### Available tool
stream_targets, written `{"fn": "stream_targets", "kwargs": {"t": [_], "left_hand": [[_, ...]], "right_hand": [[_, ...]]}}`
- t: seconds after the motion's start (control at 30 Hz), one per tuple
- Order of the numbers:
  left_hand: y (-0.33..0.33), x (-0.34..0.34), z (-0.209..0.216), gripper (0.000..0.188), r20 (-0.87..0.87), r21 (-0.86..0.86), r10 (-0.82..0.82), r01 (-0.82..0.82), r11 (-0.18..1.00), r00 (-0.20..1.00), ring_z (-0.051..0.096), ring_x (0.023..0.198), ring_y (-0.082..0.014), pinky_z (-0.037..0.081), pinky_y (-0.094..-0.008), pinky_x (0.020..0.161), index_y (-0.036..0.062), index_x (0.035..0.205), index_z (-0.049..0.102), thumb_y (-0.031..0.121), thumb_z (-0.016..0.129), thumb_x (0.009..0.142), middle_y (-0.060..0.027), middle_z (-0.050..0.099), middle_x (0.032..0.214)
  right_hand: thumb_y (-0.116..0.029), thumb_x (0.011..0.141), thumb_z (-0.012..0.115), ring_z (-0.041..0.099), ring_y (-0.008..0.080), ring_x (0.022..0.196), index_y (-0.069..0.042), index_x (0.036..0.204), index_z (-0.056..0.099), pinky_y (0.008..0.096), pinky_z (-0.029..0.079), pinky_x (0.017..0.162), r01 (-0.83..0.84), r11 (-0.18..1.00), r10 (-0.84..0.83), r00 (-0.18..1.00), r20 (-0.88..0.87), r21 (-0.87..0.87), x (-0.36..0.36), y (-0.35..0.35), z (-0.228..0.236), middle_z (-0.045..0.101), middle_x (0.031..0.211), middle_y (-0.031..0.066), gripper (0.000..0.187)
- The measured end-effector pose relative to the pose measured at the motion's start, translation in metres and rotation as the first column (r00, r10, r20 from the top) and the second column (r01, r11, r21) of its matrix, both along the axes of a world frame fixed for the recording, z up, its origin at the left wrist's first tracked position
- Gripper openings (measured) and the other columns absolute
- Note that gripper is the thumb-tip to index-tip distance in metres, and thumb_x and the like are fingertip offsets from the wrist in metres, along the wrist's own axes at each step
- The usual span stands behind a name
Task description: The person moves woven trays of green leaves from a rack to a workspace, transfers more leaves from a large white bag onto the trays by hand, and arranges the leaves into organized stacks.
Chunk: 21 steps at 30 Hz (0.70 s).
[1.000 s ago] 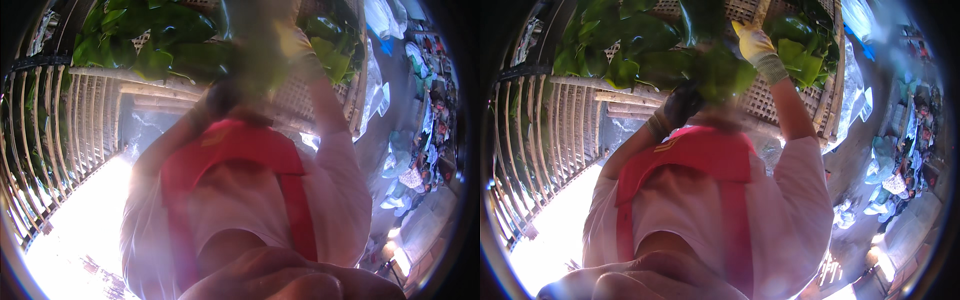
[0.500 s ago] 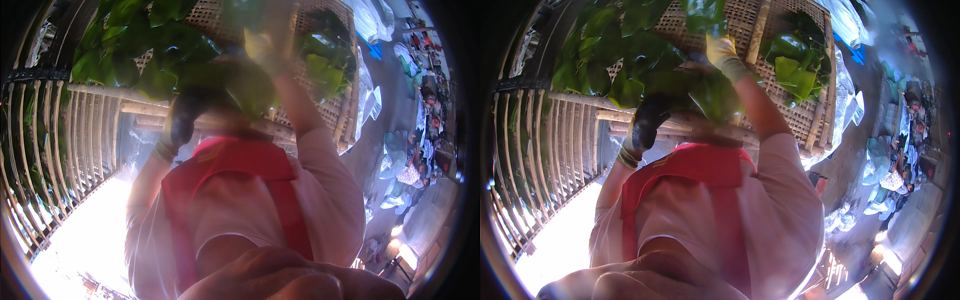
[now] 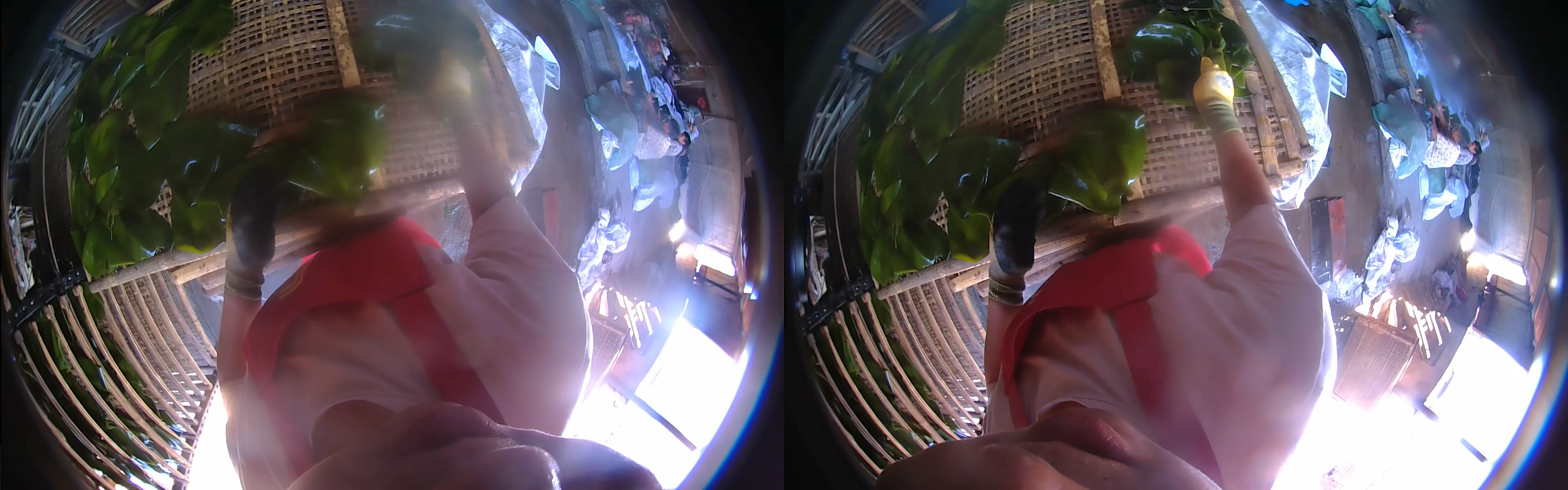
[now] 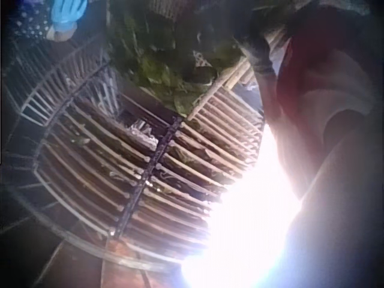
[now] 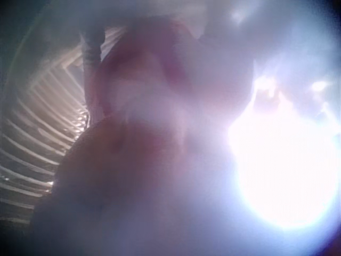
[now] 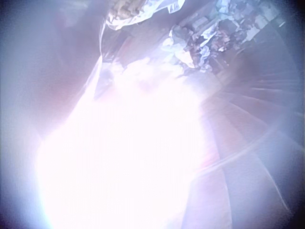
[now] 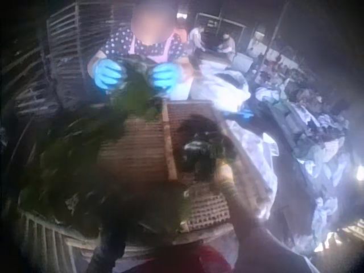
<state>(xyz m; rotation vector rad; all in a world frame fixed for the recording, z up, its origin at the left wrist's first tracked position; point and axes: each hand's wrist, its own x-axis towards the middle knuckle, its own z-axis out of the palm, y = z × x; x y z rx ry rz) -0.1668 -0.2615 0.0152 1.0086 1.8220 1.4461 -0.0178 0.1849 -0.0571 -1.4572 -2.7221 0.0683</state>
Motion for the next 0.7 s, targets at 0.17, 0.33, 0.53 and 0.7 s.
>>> {"fn": "stream_targets", "kwargs": {"t": [0.17,0.33,0.53,0.7], "left_hand": [[0.035,-0.021,0.008,0.049,-0.836,-0.172,-0.287,0.272,0.947,0.468,0.045,0.122,-0.0288,0.036,-0.0413,0.103,0.0025,0.137,0.033,0.026,0.043,0.094,-0.0153,0.043,0.135],[0.073,0.017,0.009,0.061,0.55,0.376,-0.342,0.14,0.916,0.762,0.047,0.12,-0.0285,0.036,-0.0419,0.102,0.0016,0.136,0.034,0.036,0.052,0.088,-0.0154,0.046,0.132],[0.076,-0.013,-0.028,0.058,0.525,0.349,-0.26,0.074,0.934,0.81,0.051,0.113,-0.0254,0.039,-0.0405,0.099,0.0005,0.132,0.037,0.034,0.053,0.088,-0.0131,0.049,0.127],[0.065,-0.043,-0.002,0.044,0.445,0.349,-0.132,-0.036,0.936,0.886,0.054,0.108,-0.0202,0.043,-0.0326,0.094,-0.0004,0.124,0.046,0.016,0.055,0.085,-0.0108,0.055,0.121]], "right_hand": [[-0.004,0.089,0.046,0.061,0.0149,0.083,-0.006,0.112,0.056,0.0256,0.051,0.072,-0.528,0.7,-0.289,0.408,-0.866,-0.482,0.016,-0.008,0.005,0.064,0.095,0.0062,0.025],[0.006,0.078,0.06,0.059,0.0143,0.085,-0.006,0.107,0.058,0.0248,0.05,0.071,-0.749,0.556,-0.116,0.36,-0.926,-0.361,-0.01,-0.137,0.106,0.063,0.095,0.0055,0.031],[-0.018,0.069,0.065,0.047,0.0383,0.113,-0.007,0.104,0.061,0.0442,0.043,0.092,-0.848,0.492,0.816,0.373,-0.442,0.194,-0.02,-0.203,0.104,0.057,0.113,0.0156,0.037],[-0.019,0.073,0.061,0.047,0.0351,0.114,-0.012,0.105,0.063,0.0443,0.042,0.093,-0.759,0.621,0.722,0.455,-0.521,0.197,-0.038,-0.199,0.087,0.056,0.117,0.0147,0.033]]}}
